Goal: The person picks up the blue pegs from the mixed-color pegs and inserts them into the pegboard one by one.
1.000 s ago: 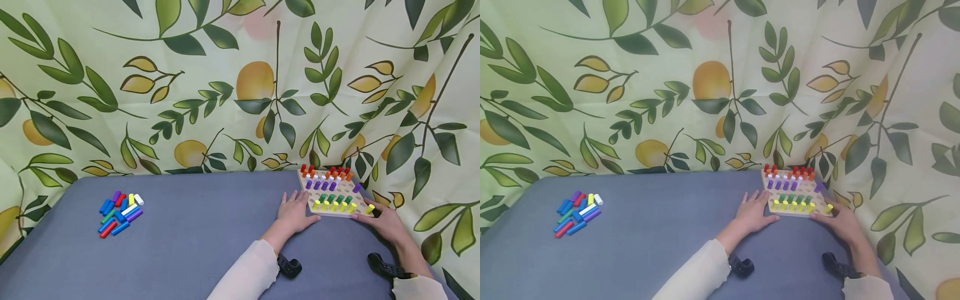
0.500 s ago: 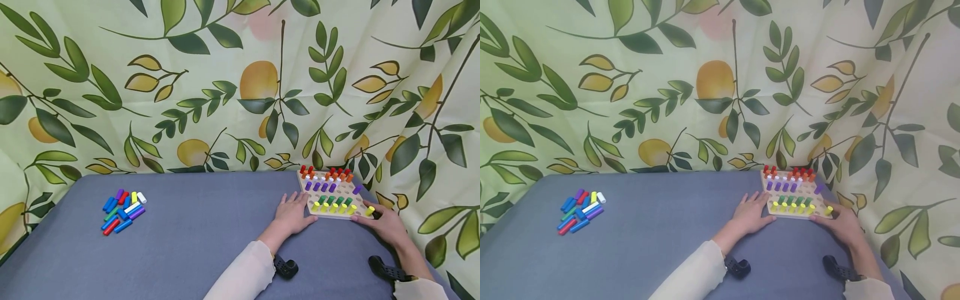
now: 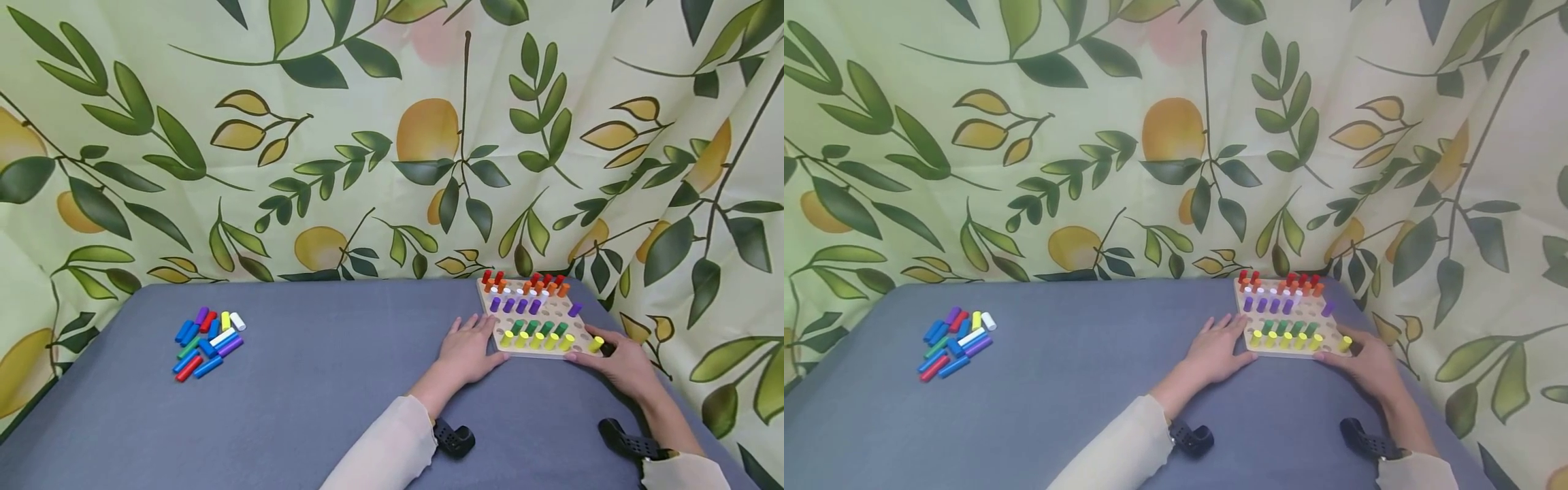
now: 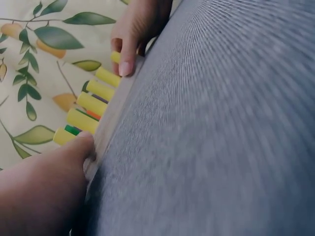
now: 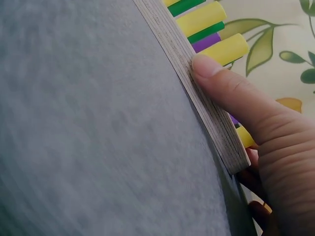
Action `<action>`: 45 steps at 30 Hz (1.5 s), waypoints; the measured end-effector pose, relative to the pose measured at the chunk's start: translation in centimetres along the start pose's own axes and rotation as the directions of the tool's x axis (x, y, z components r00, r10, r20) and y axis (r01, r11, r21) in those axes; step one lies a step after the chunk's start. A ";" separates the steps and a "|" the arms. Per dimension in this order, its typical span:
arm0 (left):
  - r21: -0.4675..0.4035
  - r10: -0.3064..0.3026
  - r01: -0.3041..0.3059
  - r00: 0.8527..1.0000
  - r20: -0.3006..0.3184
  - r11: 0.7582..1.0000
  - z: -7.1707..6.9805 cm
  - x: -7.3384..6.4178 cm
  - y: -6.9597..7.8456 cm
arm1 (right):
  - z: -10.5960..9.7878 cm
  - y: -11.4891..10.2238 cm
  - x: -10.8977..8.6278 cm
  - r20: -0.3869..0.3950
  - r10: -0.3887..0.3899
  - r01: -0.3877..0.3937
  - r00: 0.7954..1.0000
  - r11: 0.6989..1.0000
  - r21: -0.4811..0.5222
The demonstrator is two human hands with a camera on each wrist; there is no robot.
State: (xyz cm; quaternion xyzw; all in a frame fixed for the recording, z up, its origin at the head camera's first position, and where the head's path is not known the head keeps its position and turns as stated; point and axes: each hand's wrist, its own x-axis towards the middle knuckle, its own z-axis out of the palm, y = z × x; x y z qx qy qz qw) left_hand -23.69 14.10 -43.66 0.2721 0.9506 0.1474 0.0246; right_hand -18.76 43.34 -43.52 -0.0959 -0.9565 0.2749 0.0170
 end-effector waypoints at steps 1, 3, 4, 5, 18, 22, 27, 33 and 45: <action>-0.007 0.001 -0.001 1.000 -0.001 1.000 0.0 -0.1 -0.2 | 0.1 -0.1 0.0 -0.002 -0.003 0.003 1.000 1.000 -0.002; -0.016 0.001 -0.001 1.000 -0.003 1.000 -0.1 -0.3 -0.5 | 0.3 -0.4 -0.1 -0.006 -0.012 0.012 1.000 1.000 -0.009; -0.021 0.002 -0.002 1.000 -0.005 1.000 -0.1 -0.4 -0.7 | 0.4 -0.6 -0.1 -0.006 -0.015 0.015 1.000 1.000 -0.014; -0.027 0.003 -0.004 1.000 -0.010 1.000 -0.2 -0.5 -0.9 | 0.5 -0.7 -0.2 -0.008 -0.018 0.018 1.000 1.000 -0.018; -0.077 0.013 -0.015 1.000 -0.025 0.997 -1.1 -2.6 -4.1 | 2.3 -3.2 -0.5 -0.009 -0.083 0.083 0.997 0.996 -0.016; -0.080 0.010 -0.012 1.000 -0.021 0.997 -1.6 -3.6 -5.4 | 3.1 -4.3 -0.6 -0.023 -0.130 0.129 0.991 0.991 -0.016; -0.091 0.020 -0.023 0.999 -0.033 0.996 -2.2 -4.6 -6.7 | 3.8 -5.5 -0.8 -0.040 -0.177 0.177 0.983 0.984 -0.011; -0.087 0.009 -0.013 0.999 -0.040 0.996 -2.6 -5.8 -8.0 | 4.5 -6.8 -1.0 -0.043 -0.219 0.218 0.975 0.976 -0.014; -0.115 -0.043 0.035 0.996 -0.074 0.993 -3.5 -9.0 -11.2 | 7.2 -10.5 -1.2 -0.064 -0.279 0.279 0.958 0.960 -0.007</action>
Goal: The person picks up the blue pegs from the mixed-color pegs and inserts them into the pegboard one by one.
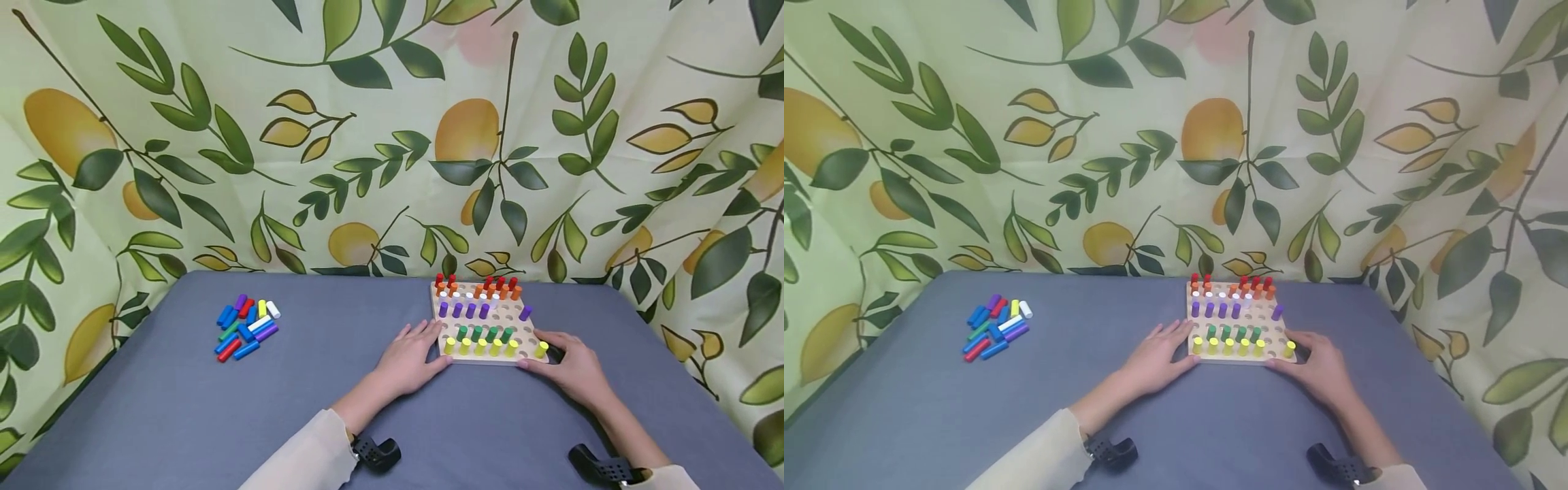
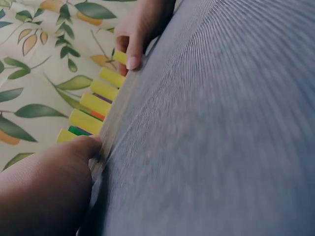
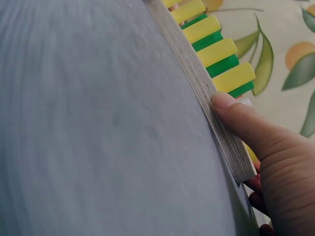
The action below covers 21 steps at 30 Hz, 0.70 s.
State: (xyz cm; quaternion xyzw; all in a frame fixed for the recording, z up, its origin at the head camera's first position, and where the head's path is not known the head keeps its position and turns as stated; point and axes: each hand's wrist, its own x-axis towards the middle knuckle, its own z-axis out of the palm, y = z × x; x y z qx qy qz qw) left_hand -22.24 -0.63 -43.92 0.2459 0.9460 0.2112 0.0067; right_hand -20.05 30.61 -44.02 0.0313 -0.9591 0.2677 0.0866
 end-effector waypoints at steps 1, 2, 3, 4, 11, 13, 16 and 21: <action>-0.004 -0.007 0.007 1.000 0.000 1.000 -0.1 -0.3 -0.3 | 0.3 -0.4 0.0 0.004 -0.001 0.001 1.000 1.000 0.000; -0.006 -0.014 0.014 1.000 -0.001 1.000 -0.3 -0.6 -0.6 | 0.5 -0.7 0.1 0.006 -0.002 0.002 1.000 1.000 0.005; -0.010 -0.020 0.020 1.000 -0.003 1.000 -0.5 -0.8 -0.8 | 0.8 -1.1 0.1 0.008 -0.002 0.002 1.000 1.000 0.009; -0.012 -0.027 0.027 1.000 -0.006 1.000 -0.6 -1.1 -1.1 | 1.0 -1.5 0.2 0.008 -0.004 0.004 1.000 1.000 0.012; -0.042 -0.074 0.073 0.997 -0.035 0.996 -1.7 -2.7 -3.4 | 2.8 -4.1 1.0 0.020 -0.017 0.016 1.000 0.999 0.044; -0.049 -0.079 0.077 0.996 -0.043 0.996 -2.0 -3.1 -4.1 | 3.3 -4.8 1.2 0.017 -0.023 0.023 1.000 0.999 0.048; -0.056 -0.097 0.094 0.994 -0.050 0.994 -2.5 -3.8 -5.0 | 4.1 -5.8 1.5 0.007 -0.053 0.053 0.999 0.997 0.052; -0.064 -0.106 0.102 0.991 -0.075 0.993 -3.3 -5.0 -6.6 | 5.5 -7.4 1.9 -0.025 -0.119 0.120 0.993 0.991 0.066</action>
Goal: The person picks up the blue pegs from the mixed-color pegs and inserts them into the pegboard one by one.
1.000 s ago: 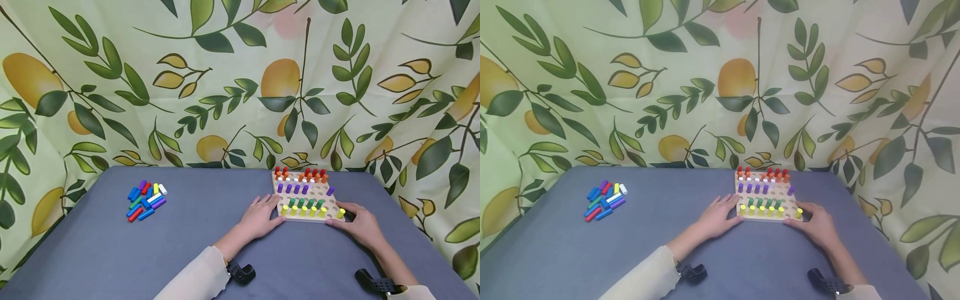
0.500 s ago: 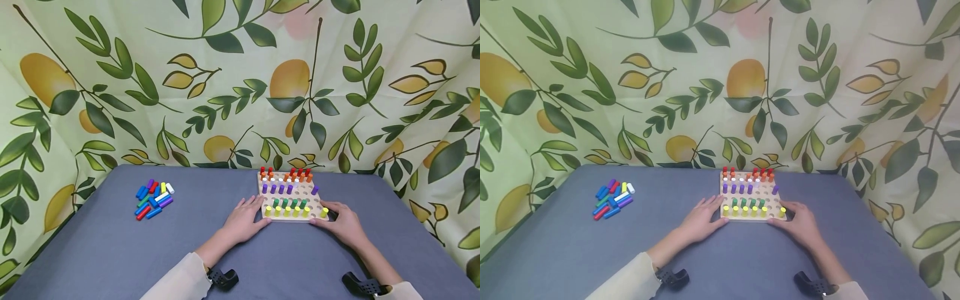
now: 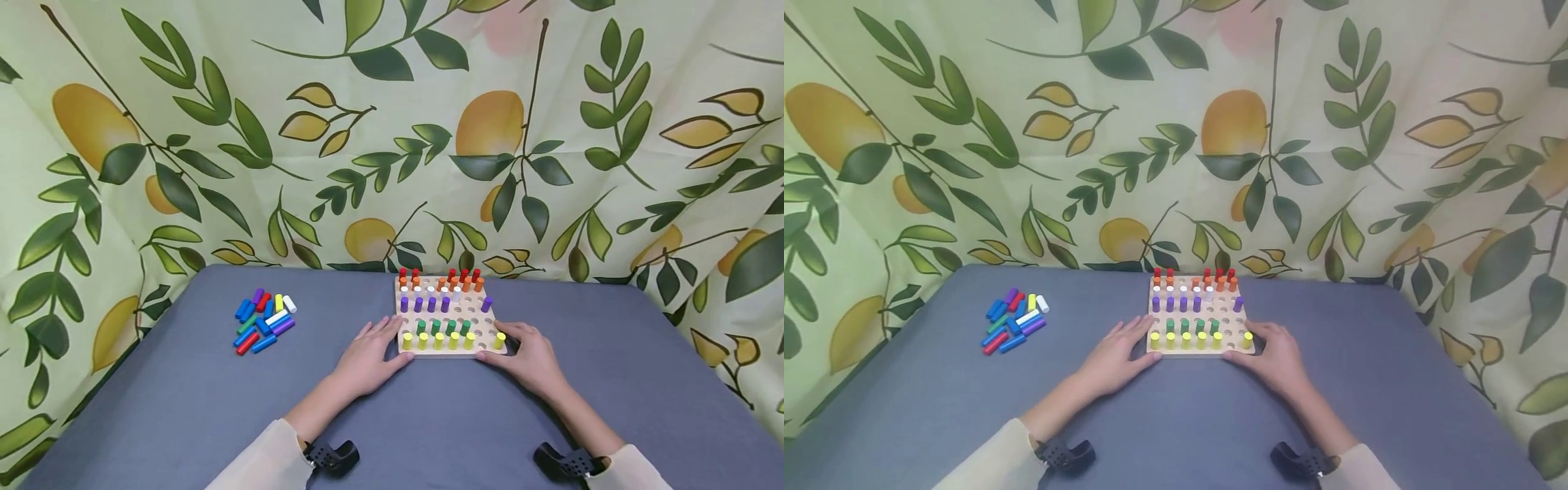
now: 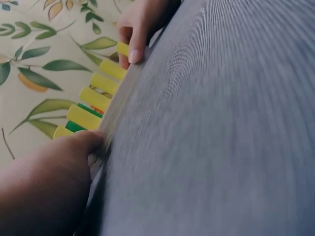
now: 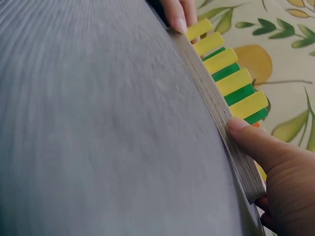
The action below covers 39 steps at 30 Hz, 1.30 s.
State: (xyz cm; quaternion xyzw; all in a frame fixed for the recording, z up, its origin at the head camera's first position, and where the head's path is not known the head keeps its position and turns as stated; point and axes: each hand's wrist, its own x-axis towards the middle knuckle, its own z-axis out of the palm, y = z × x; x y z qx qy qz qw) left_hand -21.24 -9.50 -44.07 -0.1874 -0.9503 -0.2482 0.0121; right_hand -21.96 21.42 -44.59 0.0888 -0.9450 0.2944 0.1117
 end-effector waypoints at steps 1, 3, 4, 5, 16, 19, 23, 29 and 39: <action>0.001 0.005 -0.005 1.000 -0.005 1.000 -0.2 -0.2 -0.3 | 0.2 -0.3 0.1 -0.005 -0.009 0.009 1.000 1.000 0.003; 0.000 0.008 -0.008 1.000 -0.016 1.000 -0.6 -0.6 -1.0 | 0.8 -1.0 0.2 -0.010 -0.021 0.021 1.000 1.000 0.005; -0.001 0.010 -0.010 1.000 -0.022 1.000 -0.8 -0.8 -1.4 | 1.0 -1.3 0.3 -0.010 -0.026 0.026 1.000 1.000 0.003; 0.001 0.004 -0.004 1.000 -0.020 1.000 -1.0 -0.9 -1.8 | 1.3 -1.6 0.4 -0.011 -0.030 0.030 0.999 1.000 0.002; -0.024 -0.058 0.058 0.998 -0.020 0.998 -3.1 -2.0 -4.3 | 3.3 -4.3 1.1 0.007 -0.060 0.060 0.998 0.998 0.013; -0.021 -0.075 0.075 0.997 -0.013 0.997 -3.3 -2.1 -4.6 | 3.6 -4.5 1.1 0.011 -0.101 0.101 0.995 0.995 -0.006; -0.022 -0.076 0.076 0.997 -0.006 0.997 -3.4 -2.1 -4.6 | 3.4 -4.4 0.8 0.014 -0.159 0.160 0.987 0.986 -0.046; -0.021 -0.071 0.071 0.997 -0.008 0.997 -3.5 -2.0 -4.3 | 3.2 -4.1 0.7 0.024 -0.183 0.184 0.983 0.981 -0.065; 0.058 -0.094 0.092 0.995 0.030 0.994 -5.1 -2.1 -4.4 | 3.4 -3.9 0.7 0.028 -0.183 0.184 0.983 0.981 -0.068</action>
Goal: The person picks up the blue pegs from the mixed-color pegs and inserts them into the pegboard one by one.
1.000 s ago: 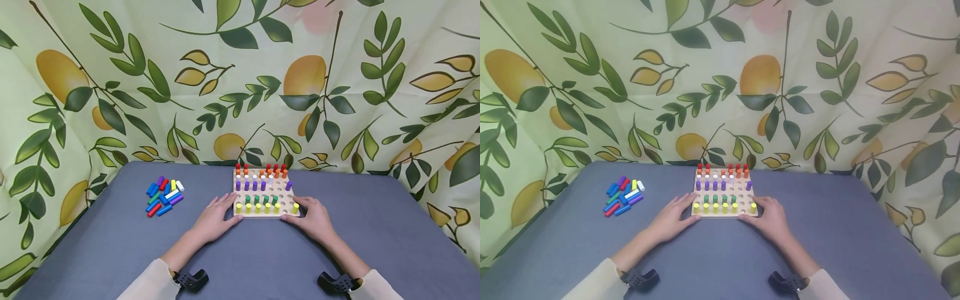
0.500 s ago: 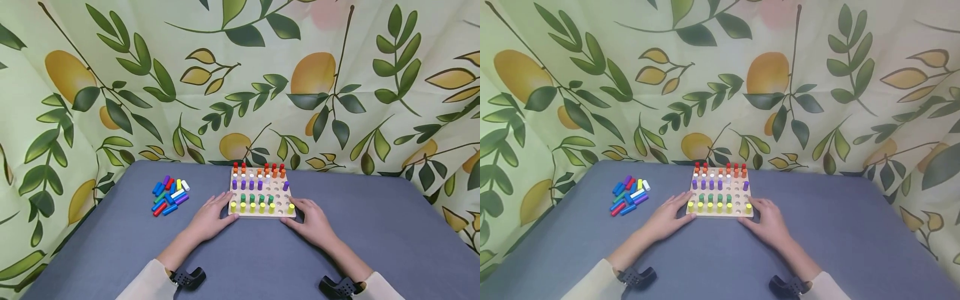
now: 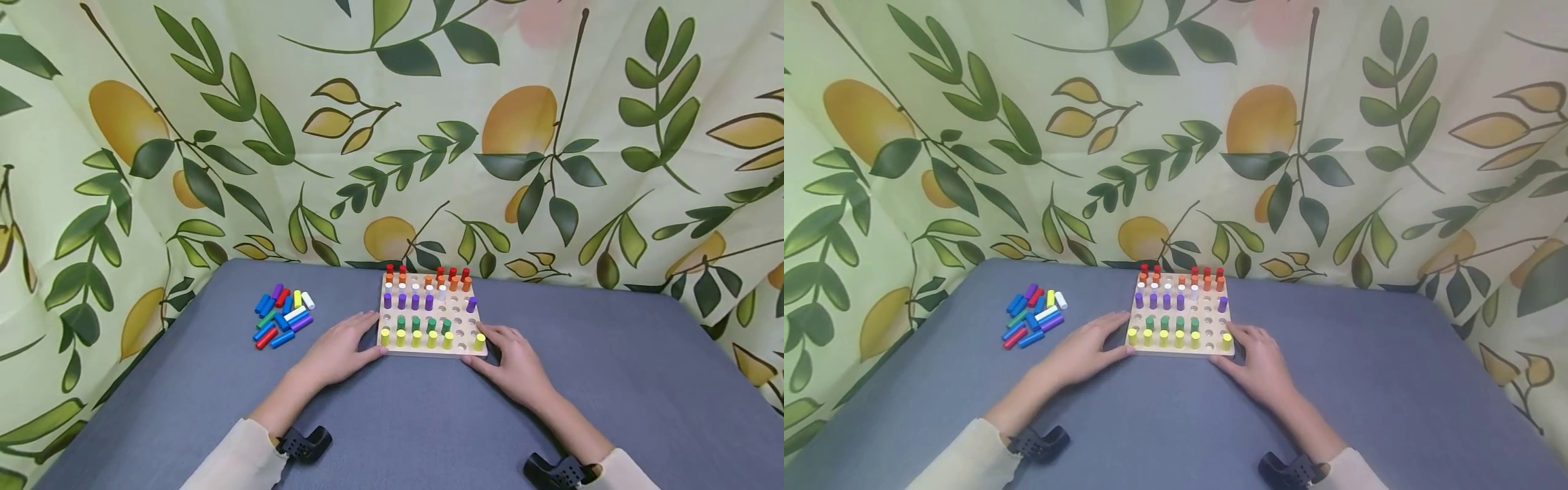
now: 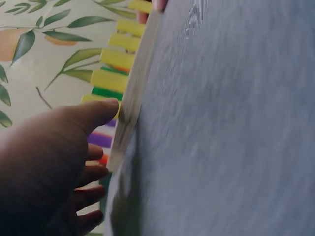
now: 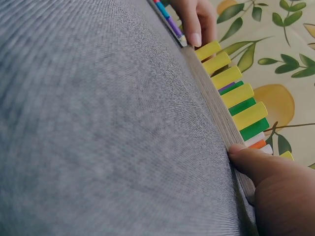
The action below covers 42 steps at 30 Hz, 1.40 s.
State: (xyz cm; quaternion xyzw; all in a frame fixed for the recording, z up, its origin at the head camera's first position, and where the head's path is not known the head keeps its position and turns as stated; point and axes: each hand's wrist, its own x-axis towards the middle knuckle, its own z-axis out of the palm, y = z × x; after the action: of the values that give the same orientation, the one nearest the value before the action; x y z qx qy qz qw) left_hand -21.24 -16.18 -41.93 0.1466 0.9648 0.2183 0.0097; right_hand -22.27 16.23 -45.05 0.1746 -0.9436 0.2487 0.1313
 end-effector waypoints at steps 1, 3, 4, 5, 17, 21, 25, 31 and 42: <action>0.008 -0.004 0.004 1.000 -0.003 1.000 -0.3 0.0 -0.1 | 0.0 0.0 0.0 -0.002 -0.002 0.002 1.000 1.000 0.000; 0.024 -0.004 0.005 1.000 -0.015 1.000 -0.8 -0.1 -0.3 | 0.1 0.1 -0.1 -0.003 -0.006 0.006 1.000 1.000 -0.002; 0.033 -0.006 0.006 1.000 -0.022 0.999 -1.1 -0.1 -0.4 | 0.1 0.1 -0.1 -0.004 -0.007 0.007 1.000 1.000 -0.003; 0.036 -0.009 0.010 0.999 -0.031 0.999 -1.4 -0.1 -0.6 | 0.1 0.1 -0.1 -0.004 -0.006 0.006 1.000 1.000 -0.003; 0.037 -0.058 0.066 0.978 -0.199 0.997 -6.2 -0.7 -4.4 | -0.1 0.2 -0.1 0.001 -0.003 0.003 1.000 1.000 -0.002; 0.018 -0.096 0.103 0.969 -0.228 0.995 -7.6 -1.0 -6.2 | -0.3 0.3 -0.1 -0.002 -0.004 0.004 1.000 1.000 -0.010; 0.003 -0.144 0.148 0.967 -0.208 0.989 -8.0 -1.2 -7.4 | -0.3 0.3 -0.2 -0.006 -0.005 0.005 1.000 1.000 -0.014; 0.007 -0.147 0.151 0.969 -0.199 0.988 -7.3 -1.2 -8.2 | -0.2 0.3 -0.1 -0.003 -0.004 0.004 1.000 1.000 -0.013; 0.010 -0.140 0.146 0.966 -0.219 0.989 -6.6 -1.3 -8.6 | -0.3 -0.1 -0.1 0.002 -0.005 0.005 1.000 1.000 -0.013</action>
State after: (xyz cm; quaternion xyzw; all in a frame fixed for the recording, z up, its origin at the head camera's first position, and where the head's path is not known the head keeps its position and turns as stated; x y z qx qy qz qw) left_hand -22.99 -26.77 -39.64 0.0519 0.9708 0.2194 -0.0823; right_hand -22.06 16.34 -44.80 0.1765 -0.9449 0.2422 0.1320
